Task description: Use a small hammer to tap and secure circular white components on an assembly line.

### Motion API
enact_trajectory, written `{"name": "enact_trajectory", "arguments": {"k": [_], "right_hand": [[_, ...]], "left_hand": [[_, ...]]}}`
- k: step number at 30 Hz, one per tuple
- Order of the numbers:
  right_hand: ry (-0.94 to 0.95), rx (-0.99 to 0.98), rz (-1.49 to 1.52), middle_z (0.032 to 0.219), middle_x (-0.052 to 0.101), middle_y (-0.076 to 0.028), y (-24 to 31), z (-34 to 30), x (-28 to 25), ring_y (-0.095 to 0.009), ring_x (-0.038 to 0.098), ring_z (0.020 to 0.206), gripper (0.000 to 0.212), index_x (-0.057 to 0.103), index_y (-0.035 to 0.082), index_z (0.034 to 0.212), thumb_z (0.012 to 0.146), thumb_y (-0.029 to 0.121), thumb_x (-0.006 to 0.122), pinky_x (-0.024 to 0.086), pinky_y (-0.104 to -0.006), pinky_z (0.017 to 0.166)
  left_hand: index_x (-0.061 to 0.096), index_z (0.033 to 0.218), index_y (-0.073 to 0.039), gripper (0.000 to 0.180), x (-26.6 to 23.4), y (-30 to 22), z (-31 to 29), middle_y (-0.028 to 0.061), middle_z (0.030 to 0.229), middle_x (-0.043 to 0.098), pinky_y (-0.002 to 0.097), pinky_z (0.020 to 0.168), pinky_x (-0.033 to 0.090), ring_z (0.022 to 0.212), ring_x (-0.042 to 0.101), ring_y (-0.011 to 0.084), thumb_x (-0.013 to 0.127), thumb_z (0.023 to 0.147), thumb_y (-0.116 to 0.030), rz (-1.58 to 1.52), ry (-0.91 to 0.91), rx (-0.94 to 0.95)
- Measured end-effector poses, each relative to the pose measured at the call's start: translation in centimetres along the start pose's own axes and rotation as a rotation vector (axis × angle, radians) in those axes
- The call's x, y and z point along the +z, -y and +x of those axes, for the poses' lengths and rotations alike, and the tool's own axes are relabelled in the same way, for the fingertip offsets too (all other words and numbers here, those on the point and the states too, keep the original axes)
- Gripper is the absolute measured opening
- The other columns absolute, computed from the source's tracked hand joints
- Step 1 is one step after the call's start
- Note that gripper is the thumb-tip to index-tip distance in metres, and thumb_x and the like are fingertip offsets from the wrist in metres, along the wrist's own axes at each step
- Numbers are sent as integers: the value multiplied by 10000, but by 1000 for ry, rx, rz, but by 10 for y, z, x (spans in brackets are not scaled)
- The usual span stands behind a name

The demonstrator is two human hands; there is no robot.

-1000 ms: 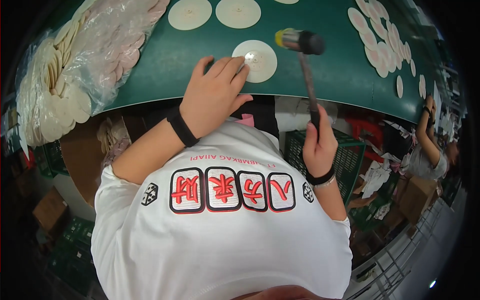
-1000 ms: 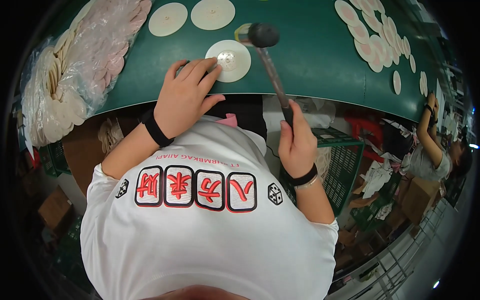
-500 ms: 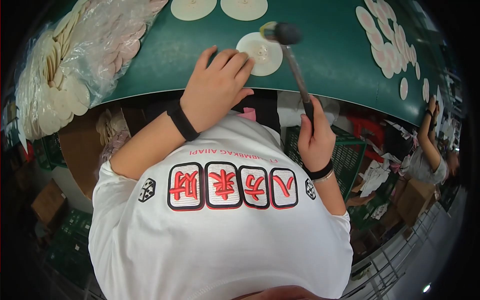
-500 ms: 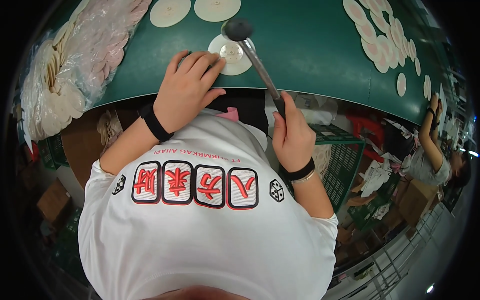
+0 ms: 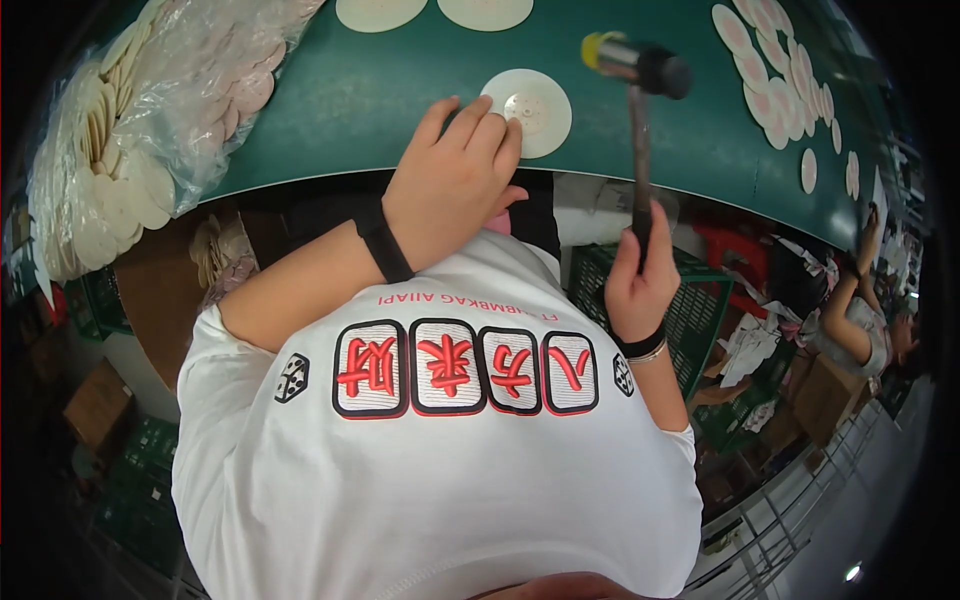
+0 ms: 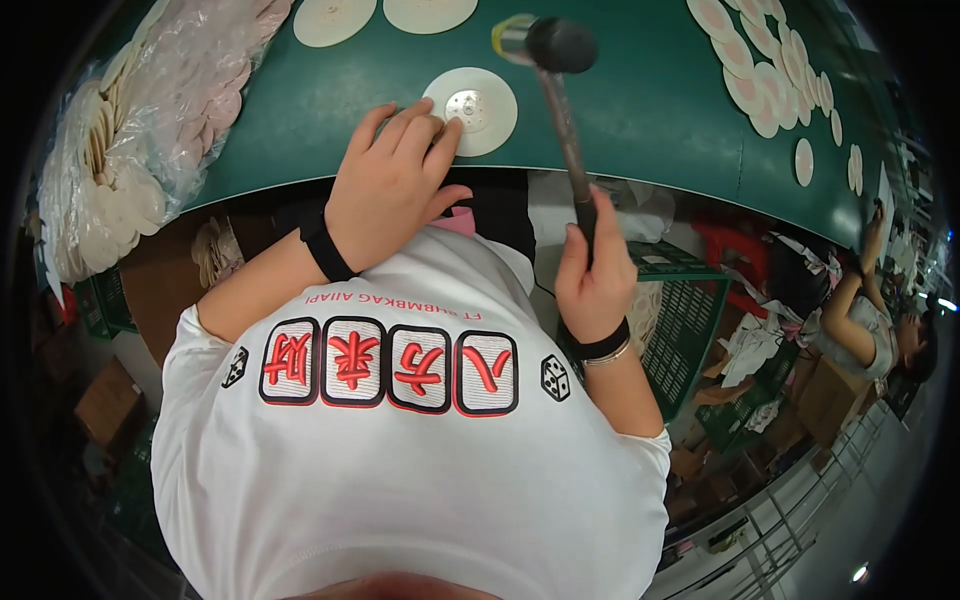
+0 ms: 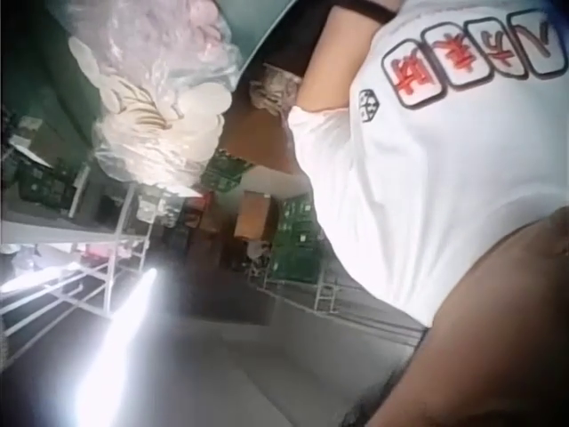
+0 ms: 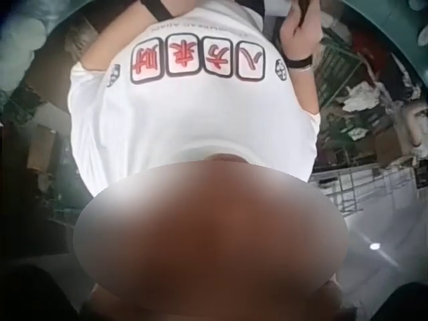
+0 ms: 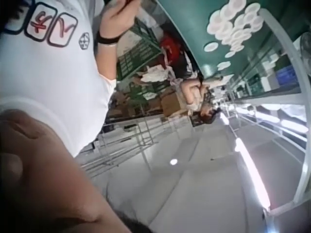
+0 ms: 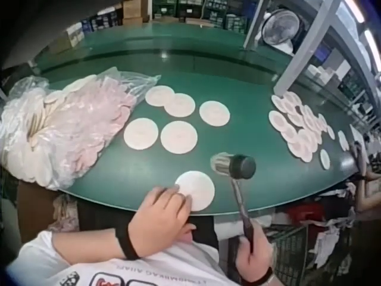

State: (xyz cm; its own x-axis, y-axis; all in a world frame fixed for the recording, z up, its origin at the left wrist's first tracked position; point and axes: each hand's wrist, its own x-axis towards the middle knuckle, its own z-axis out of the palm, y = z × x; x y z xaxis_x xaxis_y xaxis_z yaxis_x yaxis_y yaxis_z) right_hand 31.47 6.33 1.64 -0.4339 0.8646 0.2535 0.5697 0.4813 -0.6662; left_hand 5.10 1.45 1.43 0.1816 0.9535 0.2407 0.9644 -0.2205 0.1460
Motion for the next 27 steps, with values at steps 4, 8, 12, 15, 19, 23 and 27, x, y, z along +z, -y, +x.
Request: {"name": "enact_trajectory", "arguments": {"k": [4,8,12,15,19,23,27], "right_hand": [[206,28,-250,1021,727,-218,-4,-14,6,-337,725,797,406,581,32,1412,1008,62,616,561,-357,708],[33,-36,-134,1008,721,-222,1,-13,5,-382,722,811,407,579,46,1406,1002,68,625,562,-393,682],[206,106,-290,1001,716,-222,-3,-12,10,-400,713,805,405,589,64,1399,997,77,637,555,-414,655],[165,45,-319,998,716,-218,-4,-4,10,-383,709,775,410,596,77,1403,996,86,646,552,-410,649],[140,-61,-306,914,703,-137,-14,3,11,-345,689,702,431,572,91,1413,993,144,653,540,-422,567],[110,-73,-127,961,715,-158,-10,11,4,-345,702,736,421,587,88,1409,994,125,652,553,-396,603],[-29,-42,-19,1035,722,-195,-13,-1,3,-347,720,784,410,612,77,1399,991,93,650,565,-366,661]], "left_hand": [[611,1288,28,649,0,0,-1,115,1151,598,454,1088,412,1234,554,283,755,840,-418,37,1,14],[615,1282,27,647,1,0,-2,106,1142,597,448,1073,421,1227,555,279,757,834,-417,36,7,8],[612,1292,16,644,-2,-2,-2,99,1162,600,446,1058,427,1221,556,280,763,830,-406,-48,40,-6],[610,1305,0,637,-3,1,1,102,1208,606,451,1047,431,1218,556,285,768,830,-393,-197,77,-8],[609,1319,-30,612,-3,16,-3,117,1307,602,471,1093,409,1267,544,295,771,845,-380,-312,-101,-84],[584,1365,-63,597,-1,26,-8,130,1424,561,509,1168,351,1338,523,305,750,890,-386,-144,-27,-54],[582,1373,-67,600,-2,21,-9,118,1444,552,525,1206,305,1392,487,292,735,904,-409,-82,15,-61]]}}
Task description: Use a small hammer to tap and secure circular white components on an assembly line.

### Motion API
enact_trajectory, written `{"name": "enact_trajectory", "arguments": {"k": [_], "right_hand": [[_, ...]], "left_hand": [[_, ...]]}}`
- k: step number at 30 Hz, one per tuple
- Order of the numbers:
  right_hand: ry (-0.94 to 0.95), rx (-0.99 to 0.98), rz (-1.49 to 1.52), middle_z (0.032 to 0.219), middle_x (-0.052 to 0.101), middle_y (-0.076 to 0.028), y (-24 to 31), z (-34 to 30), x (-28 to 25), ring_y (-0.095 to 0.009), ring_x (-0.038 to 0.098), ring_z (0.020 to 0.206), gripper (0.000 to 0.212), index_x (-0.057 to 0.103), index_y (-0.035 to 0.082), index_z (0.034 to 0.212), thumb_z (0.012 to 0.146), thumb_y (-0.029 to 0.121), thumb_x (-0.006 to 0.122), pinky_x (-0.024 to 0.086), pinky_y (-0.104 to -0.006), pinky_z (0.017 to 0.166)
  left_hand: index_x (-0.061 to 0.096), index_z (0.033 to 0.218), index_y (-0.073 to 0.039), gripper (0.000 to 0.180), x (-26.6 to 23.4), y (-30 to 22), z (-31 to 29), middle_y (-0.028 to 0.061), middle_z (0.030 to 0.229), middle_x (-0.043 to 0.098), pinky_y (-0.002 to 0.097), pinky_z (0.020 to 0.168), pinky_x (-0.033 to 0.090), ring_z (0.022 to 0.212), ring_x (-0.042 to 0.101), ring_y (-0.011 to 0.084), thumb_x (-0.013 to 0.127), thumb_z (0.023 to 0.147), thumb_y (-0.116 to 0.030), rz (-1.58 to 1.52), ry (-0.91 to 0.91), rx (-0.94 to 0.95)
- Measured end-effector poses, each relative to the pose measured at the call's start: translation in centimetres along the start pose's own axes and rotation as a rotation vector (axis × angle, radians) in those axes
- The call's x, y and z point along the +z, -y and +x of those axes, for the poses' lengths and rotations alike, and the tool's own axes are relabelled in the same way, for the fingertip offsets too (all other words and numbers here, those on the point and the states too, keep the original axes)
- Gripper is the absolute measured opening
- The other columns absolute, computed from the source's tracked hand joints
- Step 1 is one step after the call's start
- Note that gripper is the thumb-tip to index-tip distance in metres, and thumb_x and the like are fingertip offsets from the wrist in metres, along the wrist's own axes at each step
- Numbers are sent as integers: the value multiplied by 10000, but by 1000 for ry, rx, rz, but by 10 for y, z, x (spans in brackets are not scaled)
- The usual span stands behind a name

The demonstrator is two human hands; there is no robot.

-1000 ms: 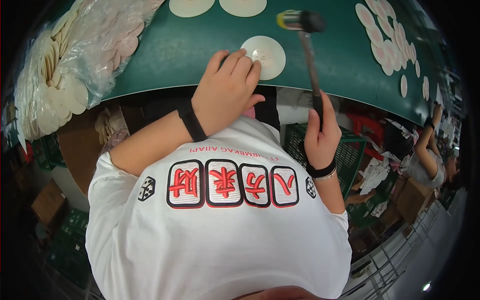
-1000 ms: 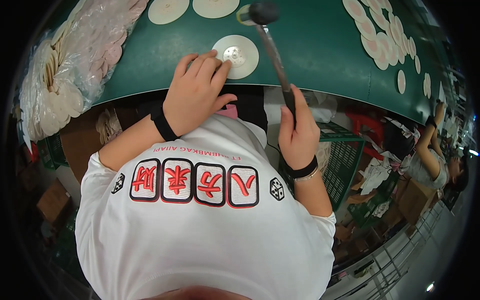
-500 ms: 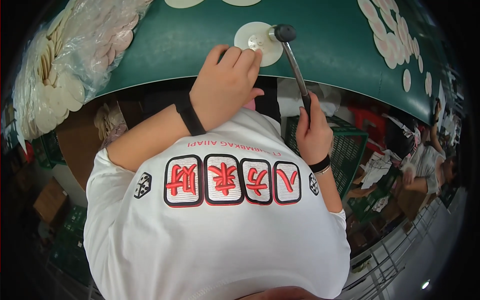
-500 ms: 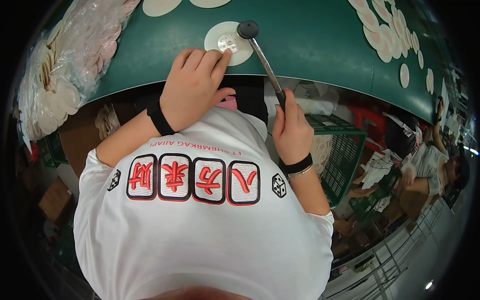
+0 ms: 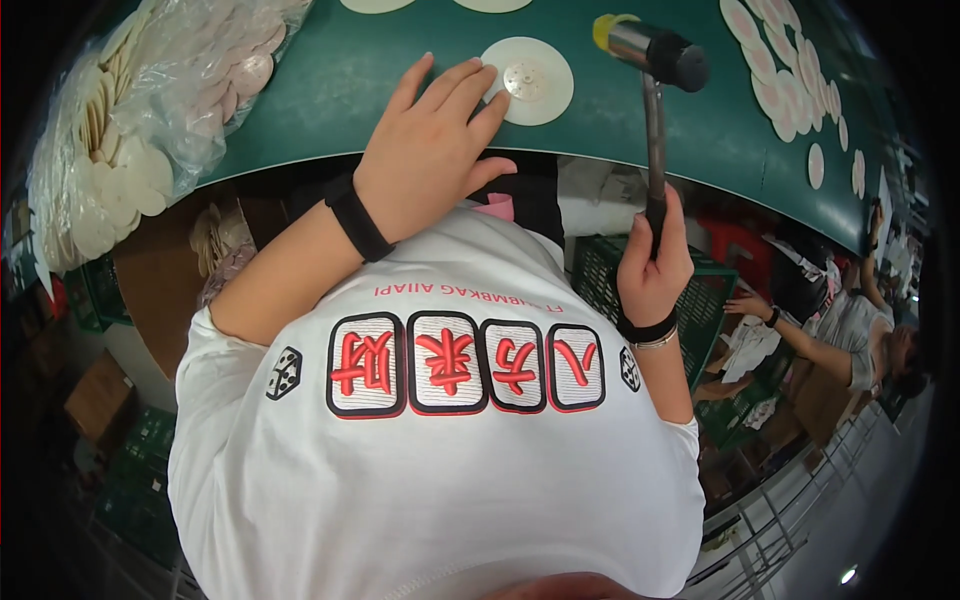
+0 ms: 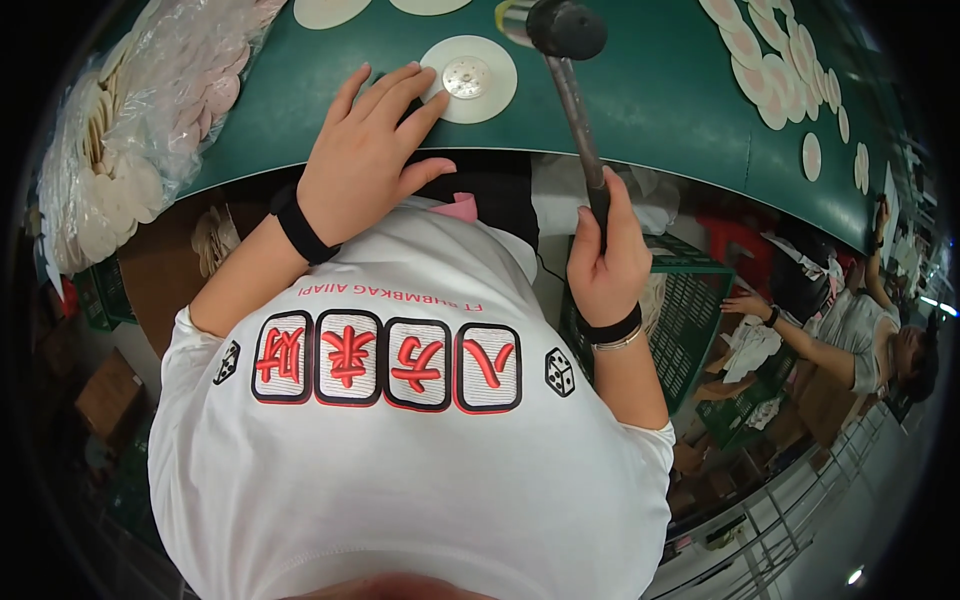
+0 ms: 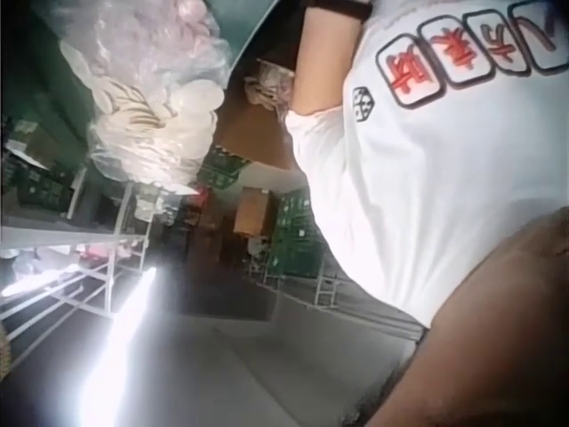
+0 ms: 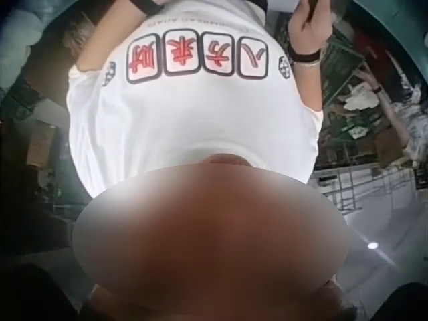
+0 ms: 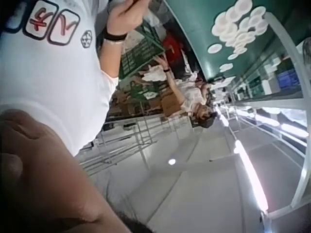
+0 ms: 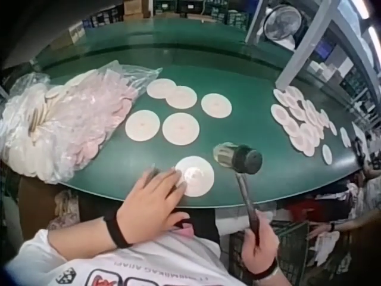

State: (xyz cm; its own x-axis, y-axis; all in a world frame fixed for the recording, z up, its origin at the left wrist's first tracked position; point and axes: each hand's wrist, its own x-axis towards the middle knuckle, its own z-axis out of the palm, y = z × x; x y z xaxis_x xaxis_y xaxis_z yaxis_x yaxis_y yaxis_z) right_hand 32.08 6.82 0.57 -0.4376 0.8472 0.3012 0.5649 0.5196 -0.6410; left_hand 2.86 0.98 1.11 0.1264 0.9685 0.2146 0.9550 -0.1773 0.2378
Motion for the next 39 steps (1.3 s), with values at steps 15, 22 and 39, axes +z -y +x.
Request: {"name": "enact_trajectory", "arguments": {"k": [15,22,39], "right_hand": [[191,10,-276,927,708,-153,4,-1,13,-357,696,738,415,576,78,1403,1000,148,649,554,-423,607],[191,-4,-214,927,713,-198,6,19,4,-350,706,717,393,618,82,1386,996,92,659,547,-366,638],[120,-18,-217,896,696,-203,6,-2,10,-321,698,691,406,600,66,1398,996,69,652,539,-351,631]], "left_hand": [[623,1314,-54,594,-2,-12,-1,116,1346,583,533,1172,333,1301,525,262,763,864,-414,-67,19,16],[597,1349,-64,593,-1,2,4,114,1407,569,544,1182,317,1363,503,282,752,887,-402,-138,-42,23],[591,1370,-64,628,5,-6,0,105,1389,576,551,1179,313,1334,514,250,751,880,-422,40,-44,1]]}}
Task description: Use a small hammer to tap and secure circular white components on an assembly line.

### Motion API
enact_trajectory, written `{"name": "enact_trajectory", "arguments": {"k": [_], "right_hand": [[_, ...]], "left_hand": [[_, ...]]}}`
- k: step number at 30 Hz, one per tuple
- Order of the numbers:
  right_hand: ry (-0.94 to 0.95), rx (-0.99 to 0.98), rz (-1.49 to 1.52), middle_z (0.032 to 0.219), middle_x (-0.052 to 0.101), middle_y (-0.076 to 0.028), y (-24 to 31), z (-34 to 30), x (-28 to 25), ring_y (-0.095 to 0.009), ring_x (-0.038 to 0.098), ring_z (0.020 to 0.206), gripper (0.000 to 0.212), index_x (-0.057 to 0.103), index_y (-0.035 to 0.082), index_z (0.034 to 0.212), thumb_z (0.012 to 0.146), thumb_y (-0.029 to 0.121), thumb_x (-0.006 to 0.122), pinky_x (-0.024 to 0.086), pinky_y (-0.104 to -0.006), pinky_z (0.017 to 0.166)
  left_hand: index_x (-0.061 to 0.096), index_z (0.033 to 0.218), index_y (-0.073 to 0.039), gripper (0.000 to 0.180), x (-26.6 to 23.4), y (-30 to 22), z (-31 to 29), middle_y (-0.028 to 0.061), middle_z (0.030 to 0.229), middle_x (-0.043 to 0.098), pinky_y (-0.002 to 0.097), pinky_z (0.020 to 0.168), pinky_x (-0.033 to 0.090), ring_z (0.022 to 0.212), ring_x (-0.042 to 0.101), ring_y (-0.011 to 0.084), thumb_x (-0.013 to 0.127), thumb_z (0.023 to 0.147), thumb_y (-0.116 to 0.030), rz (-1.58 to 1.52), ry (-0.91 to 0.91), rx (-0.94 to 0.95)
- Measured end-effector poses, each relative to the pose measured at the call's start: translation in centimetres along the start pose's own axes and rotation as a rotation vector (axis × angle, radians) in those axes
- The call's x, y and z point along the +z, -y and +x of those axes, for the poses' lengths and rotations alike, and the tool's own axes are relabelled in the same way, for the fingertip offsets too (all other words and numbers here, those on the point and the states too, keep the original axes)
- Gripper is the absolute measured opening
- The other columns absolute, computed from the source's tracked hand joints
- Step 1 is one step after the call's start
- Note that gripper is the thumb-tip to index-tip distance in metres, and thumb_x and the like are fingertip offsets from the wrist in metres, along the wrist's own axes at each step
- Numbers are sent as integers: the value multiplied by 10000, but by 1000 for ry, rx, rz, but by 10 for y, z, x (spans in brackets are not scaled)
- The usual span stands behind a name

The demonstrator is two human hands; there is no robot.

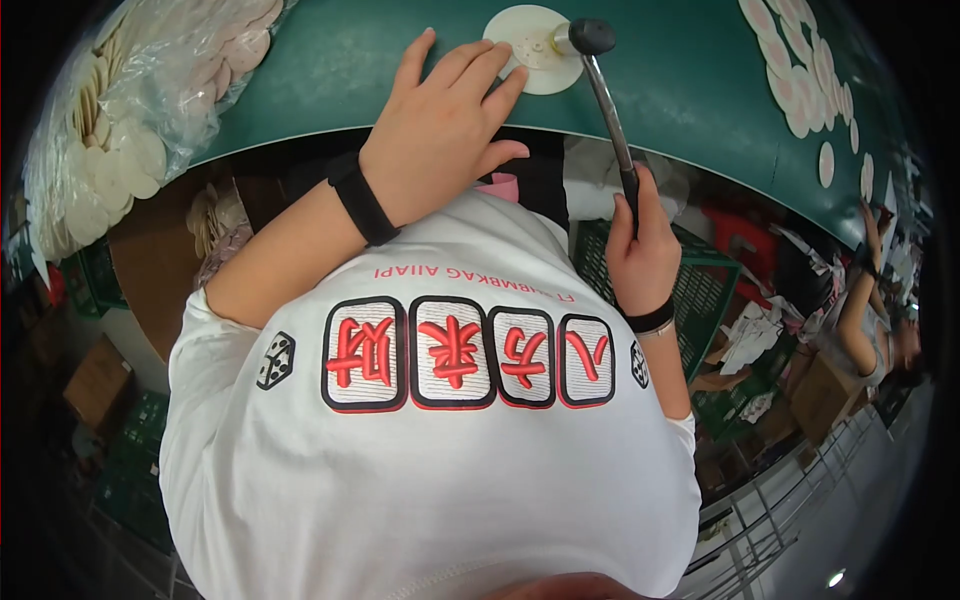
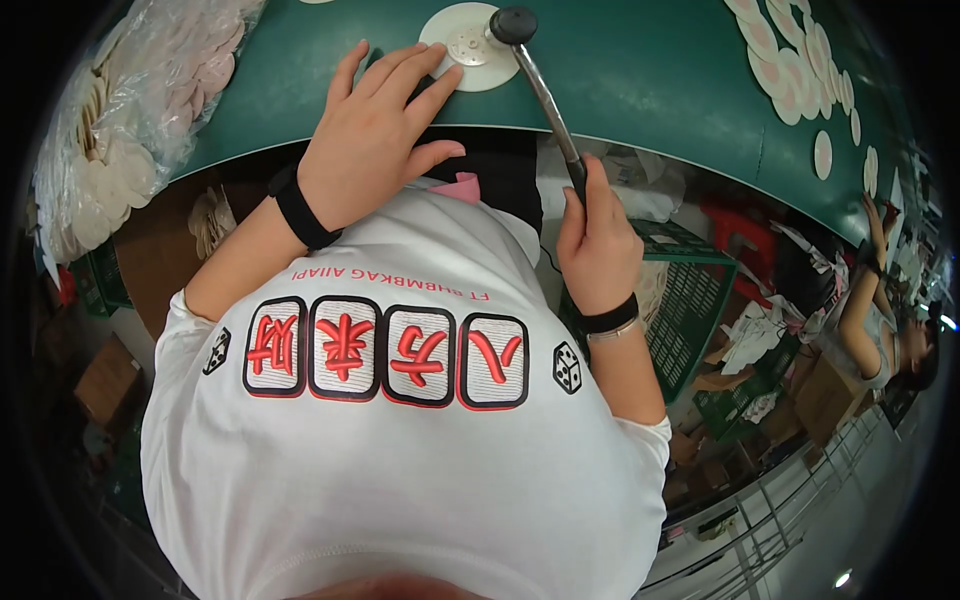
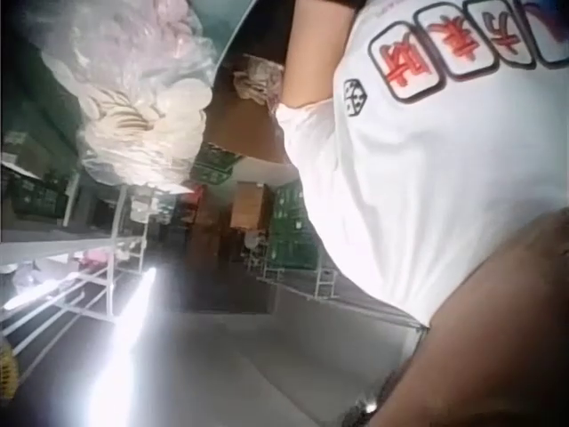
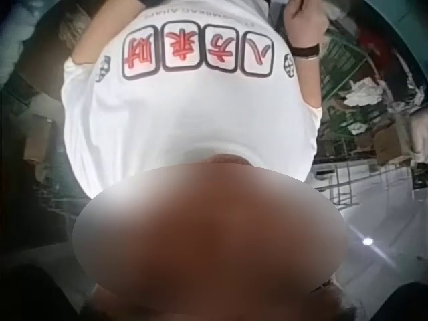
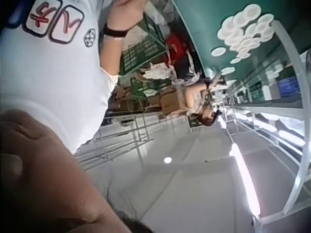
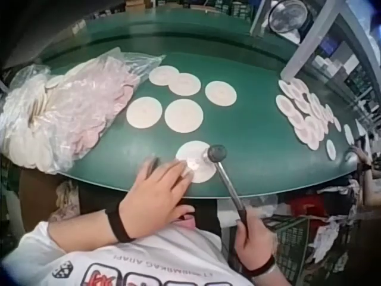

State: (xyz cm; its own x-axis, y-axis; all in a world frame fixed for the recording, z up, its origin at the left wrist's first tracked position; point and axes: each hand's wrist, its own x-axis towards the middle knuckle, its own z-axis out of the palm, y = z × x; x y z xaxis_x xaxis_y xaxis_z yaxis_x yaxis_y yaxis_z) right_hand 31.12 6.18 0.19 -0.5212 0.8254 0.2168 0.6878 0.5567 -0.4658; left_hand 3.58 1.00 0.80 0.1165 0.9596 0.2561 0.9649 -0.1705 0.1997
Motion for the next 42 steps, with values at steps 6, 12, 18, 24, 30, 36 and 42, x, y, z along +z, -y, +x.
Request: {"name": "enact_trajectory", "arguments": {"k": [6,12,18,24,30,36,42], "right_hand": [[100,57,-79,949,713,-213,-2,8,-6,-319,712,721,397,607,61,1391,996,69,652,549,-354,651],[-10,-5,85,948,718,-162,-5,10,-13,-324,701,721,399,615,62,1381,986,97,664,555,-381,641],[-37,-68,58,1086,728,-226,-1,5,-13,-315,731,846,389,605,6,1383,997,46,630,566,-320,746],[10,20,4,1059,724,-228,1,0,-8,-333,743,855,401,604,30,1391,994,69,649,564,-341,726],[98,123,-32,981,718,-222,9,4,-6,-321,729,768,399,615,67,1389,994,91,666,549,-344,674],[131,120,50,963,724,-186,0,16,-10,-343,712,751,383,628,82,1368,988,115,670,555,-373,654],[-69,10,183,978,726,-172,-5,10,-10,-354,700,751,387,639,76,1358,976,113,681,561,-385,660]], "left_hand": [[594,1362,-70,612,-7,1,2,108,1386,578,541,1176,318,1314,527,259,746,884,-421,-176,40,47],[583,1391,-87,601,3,10,-2,98,1457,551,524,1195,305,1377,497,274,734,906,-408,-46,-3,10],[583,1400,-93,613,2,5,-1,95,1471,544,530,1200,300,1400,481,269,736,901,-415,-2,29,-4],[600,1384,-90,629,0,3,-1,107,1408,576,549,1171,325,1343,506,267,753,874,-425,18,15,25],[606,1367,-85,620,-6,-7,-3,97,1383,587,521,1143,352,1293,530,267,764,866,-415,-99,68,19],[580,1394,-95,616,-8,0,4,83,1412,574,509,1148,356,1282,545,273,762,881,-384,-244,-52,13],[575,1400,-96,610,3,3,-1,84,1453,555,527,1176,333,1354,513,272,753,890,-379,-59,11,7]]}}
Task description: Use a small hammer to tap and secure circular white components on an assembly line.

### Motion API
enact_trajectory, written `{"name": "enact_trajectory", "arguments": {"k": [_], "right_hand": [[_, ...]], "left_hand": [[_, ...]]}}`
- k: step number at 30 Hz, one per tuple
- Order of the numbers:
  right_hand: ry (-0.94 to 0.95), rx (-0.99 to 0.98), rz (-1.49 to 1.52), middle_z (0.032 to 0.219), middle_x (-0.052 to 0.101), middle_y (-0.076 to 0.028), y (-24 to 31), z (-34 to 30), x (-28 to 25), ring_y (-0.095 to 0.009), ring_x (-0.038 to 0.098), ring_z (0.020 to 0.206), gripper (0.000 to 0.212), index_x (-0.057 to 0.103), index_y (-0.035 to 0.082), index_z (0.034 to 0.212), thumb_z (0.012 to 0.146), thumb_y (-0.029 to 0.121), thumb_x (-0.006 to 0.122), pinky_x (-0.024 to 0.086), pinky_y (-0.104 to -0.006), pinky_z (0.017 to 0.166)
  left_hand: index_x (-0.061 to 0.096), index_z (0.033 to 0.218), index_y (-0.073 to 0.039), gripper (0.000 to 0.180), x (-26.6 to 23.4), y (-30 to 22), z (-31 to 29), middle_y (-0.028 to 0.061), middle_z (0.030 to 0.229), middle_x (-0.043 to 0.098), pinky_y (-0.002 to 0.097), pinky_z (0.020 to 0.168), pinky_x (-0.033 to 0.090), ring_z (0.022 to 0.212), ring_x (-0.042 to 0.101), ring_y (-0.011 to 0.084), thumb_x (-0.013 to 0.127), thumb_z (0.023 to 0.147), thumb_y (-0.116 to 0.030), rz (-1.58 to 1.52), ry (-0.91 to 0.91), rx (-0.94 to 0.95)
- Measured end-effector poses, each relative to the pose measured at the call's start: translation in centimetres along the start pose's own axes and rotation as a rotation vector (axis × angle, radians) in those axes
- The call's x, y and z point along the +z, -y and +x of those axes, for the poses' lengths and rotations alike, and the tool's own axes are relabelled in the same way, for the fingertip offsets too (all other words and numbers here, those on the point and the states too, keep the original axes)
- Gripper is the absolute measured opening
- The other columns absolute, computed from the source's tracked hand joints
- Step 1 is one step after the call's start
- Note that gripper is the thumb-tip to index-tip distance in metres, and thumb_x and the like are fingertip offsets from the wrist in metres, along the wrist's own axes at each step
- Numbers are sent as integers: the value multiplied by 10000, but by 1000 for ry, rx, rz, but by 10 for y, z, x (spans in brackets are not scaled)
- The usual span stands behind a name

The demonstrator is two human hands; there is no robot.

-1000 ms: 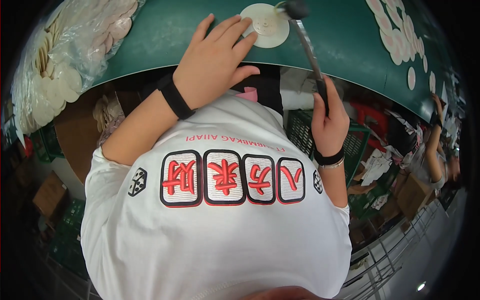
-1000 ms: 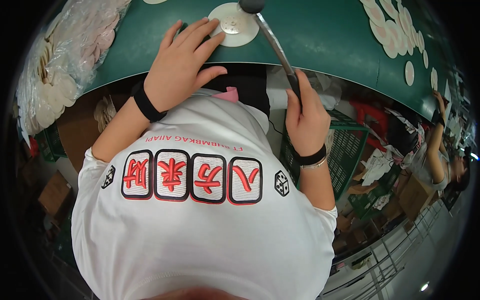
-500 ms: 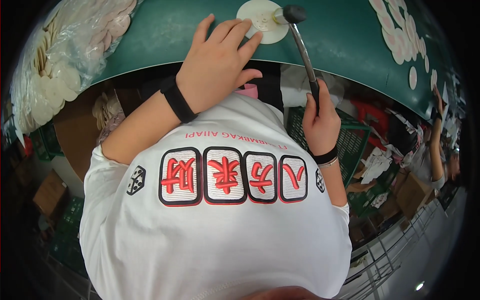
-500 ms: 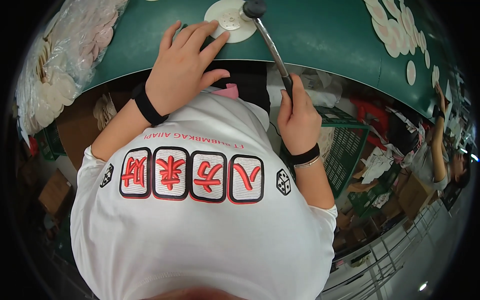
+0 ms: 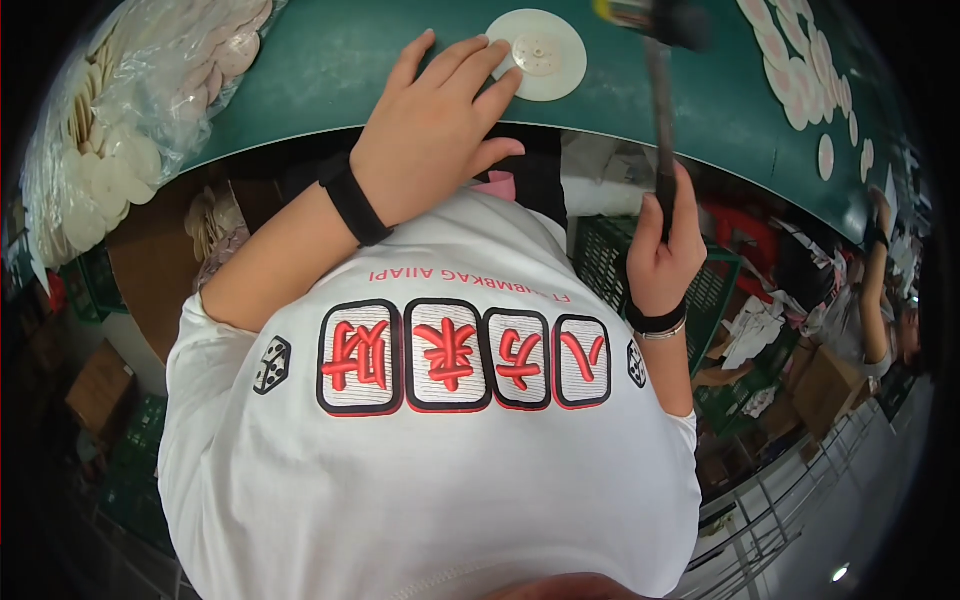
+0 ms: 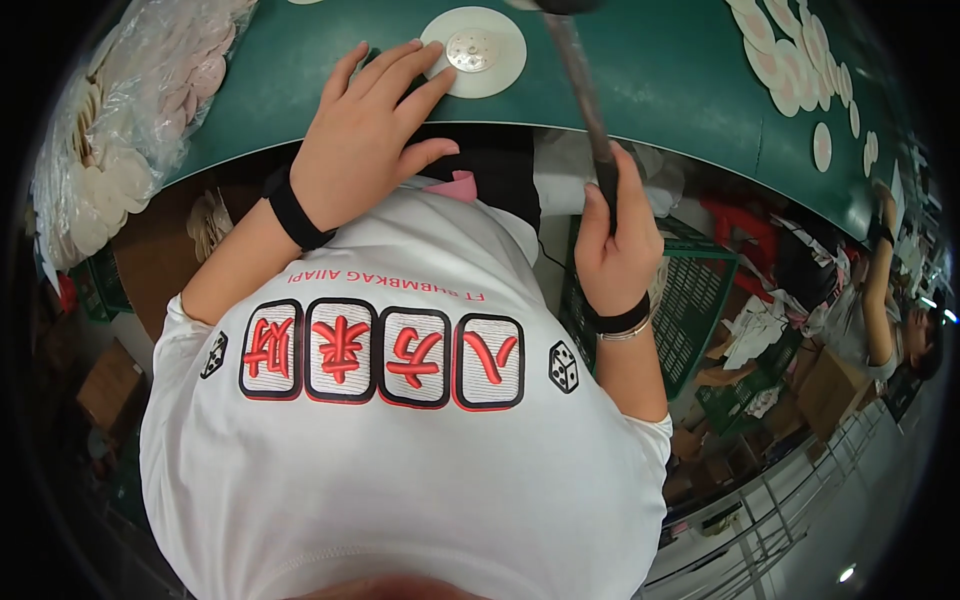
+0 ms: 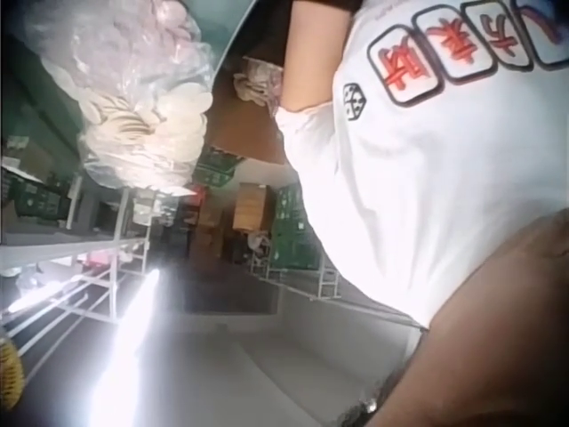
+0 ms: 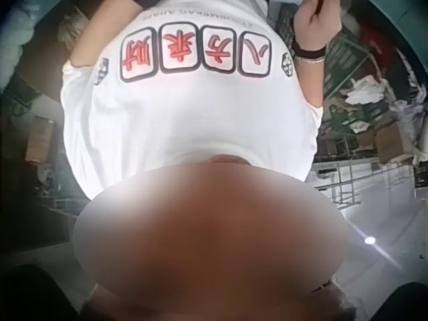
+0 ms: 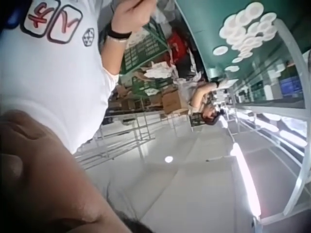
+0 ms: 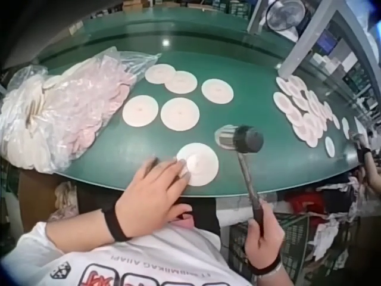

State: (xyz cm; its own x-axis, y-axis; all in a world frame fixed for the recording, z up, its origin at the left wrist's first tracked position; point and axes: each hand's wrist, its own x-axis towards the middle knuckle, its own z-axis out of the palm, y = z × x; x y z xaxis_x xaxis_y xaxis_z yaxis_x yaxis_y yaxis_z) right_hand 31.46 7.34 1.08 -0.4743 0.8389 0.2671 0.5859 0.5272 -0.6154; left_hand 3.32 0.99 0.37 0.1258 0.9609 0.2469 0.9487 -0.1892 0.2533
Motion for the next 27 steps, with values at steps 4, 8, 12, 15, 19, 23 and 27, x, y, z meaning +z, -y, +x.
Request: {"name": "enact_trajectory", "arguments": {"k": [4,8,12,15,19,23,27], "right_hand": [[57,-82,-171,1010,731,-177,-2,-6,2,-349,705,769,395,640,58,1358,966,92,682,568,-370,673],[123,21,-220,1016,734,-174,11,-3,-8,-344,715,787,398,638,56,1358,963,84,678,570,-370,670],[21,-79,-213,979,732,-167,0,-14,-2,-339,712,762,403,637,61,1362,962,86,680,560,-377,639],[73,17,-195,963,728,-181,8,-18,-12,-355,706,755,401,635,57,1360,963,85,679,559,-381,627],[161,138,-175,920,715,-182,7,-24,-4,-296,702,702,381,635,38,1349,973,82,672,553,-353,636],[150,219,145,898,729,-117,8,-21,-7,-172,648,668,387,630,8,1342,965,71,691,517,-295,628],[122,297,432,984,693,-34,5,-19,-5,-54,554,735,324,631,-25,1272,958,12,699,472,-217,679]], "left_hand": [[573,1406,-105,612,-2,-2,1,82,1473,546,539,1189,318,1384,495,268,750,891,-384,37,30,10],[572,1411,-116,617,-2,-3,-1,79,1471,547,542,1189,315,1381,495,263,752,886,-386,83,40,11],[576,1408,-120,611,0,-5,-2,76,1464,549,537,1190,314,1378,495,257,754,882,-375,91,38,12],[582,1400,-119,600,-1,-5,-2,75,1458,552,536,1188,317,1373,496,253,758,878,-357,111,44,0],[616,1365,-139,541,2,-8,-2,33,1365,604,514,1166,346,1275,557,211,765,866,-287,134,2,36],[664,1274,-127,444,6,-3,-3,-11,1177,640,503,1135,382,1121,601,172,703,838,-199,243,-25,111],[707,1205,-142,374,2,1,-1,-46,1067,646,479,1113,399,1003,615,148,657,835,-160,205,-118,196]]}}
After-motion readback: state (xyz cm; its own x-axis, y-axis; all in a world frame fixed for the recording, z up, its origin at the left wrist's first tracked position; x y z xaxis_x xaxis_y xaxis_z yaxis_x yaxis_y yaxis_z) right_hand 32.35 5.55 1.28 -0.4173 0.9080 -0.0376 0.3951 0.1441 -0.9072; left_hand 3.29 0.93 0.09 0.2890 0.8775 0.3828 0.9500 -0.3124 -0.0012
